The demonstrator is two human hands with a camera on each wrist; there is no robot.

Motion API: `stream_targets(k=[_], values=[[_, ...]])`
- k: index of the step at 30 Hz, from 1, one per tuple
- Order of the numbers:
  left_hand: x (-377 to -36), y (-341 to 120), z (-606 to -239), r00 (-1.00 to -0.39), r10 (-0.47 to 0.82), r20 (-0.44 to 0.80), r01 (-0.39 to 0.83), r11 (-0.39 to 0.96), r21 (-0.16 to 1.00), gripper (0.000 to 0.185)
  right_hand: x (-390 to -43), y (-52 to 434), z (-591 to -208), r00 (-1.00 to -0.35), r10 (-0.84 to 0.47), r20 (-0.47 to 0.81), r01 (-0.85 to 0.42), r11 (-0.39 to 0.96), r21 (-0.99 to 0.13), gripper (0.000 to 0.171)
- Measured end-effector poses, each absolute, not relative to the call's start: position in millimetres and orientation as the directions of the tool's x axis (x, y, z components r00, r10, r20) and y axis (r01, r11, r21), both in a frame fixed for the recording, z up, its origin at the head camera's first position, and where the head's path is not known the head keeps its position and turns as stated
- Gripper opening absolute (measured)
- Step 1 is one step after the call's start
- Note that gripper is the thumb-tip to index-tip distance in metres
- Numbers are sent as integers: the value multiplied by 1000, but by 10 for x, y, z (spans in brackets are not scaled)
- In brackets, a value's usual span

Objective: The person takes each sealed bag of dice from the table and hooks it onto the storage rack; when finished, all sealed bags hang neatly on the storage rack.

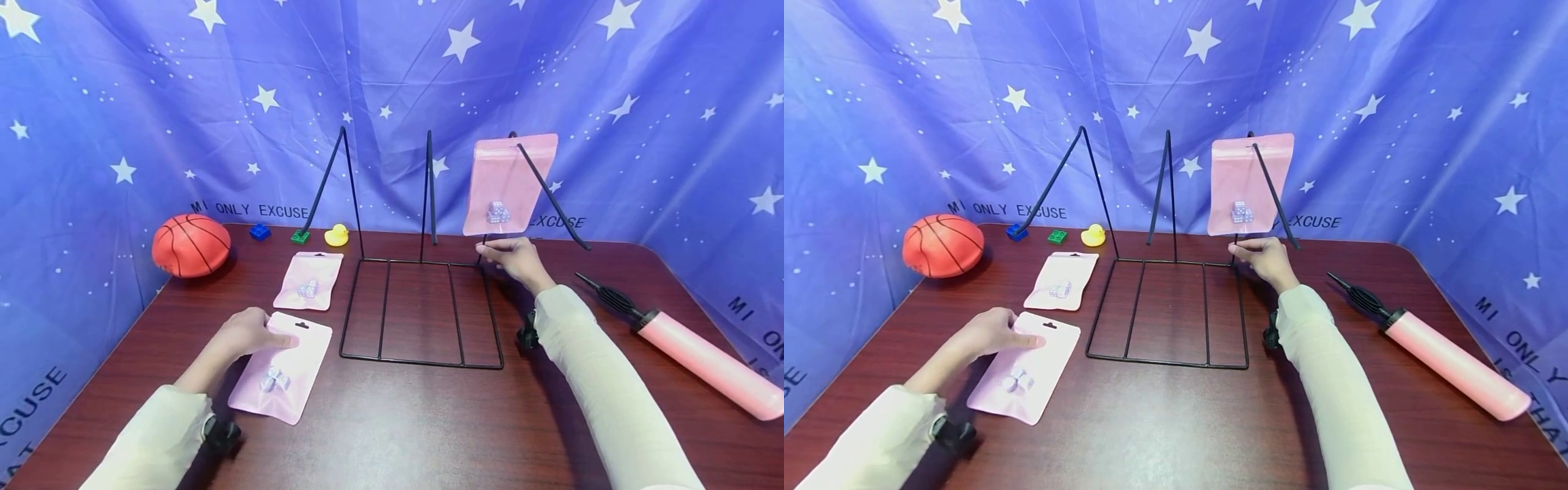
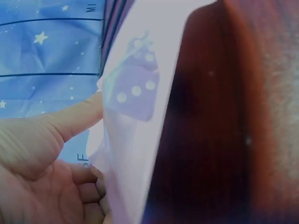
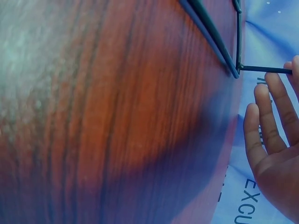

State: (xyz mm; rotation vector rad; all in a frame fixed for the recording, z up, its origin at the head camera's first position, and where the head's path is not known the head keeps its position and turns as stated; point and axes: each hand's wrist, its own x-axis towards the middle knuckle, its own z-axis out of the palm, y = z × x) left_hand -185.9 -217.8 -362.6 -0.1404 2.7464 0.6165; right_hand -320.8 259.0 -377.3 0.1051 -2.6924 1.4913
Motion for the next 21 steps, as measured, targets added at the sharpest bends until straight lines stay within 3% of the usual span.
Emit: stream_targets(k=[4,10,21], values=[[-1865,-2220,-3591,-937,-4,-350,-181,861,475,54,-3205,2591,-3771,-996,-27,82,-84,535,-840,43],[-1852,-2287,-3573,-938,81,-337,-158,767,622,27,-3197,2583,-3764,-997,-31,73,-78,547,-833,44],[-1858,-2413,-3573,-936,149,-320,-122,715,689,26,-3185,2575,-3750,-997,-35,75,-83,543,-836,42]])
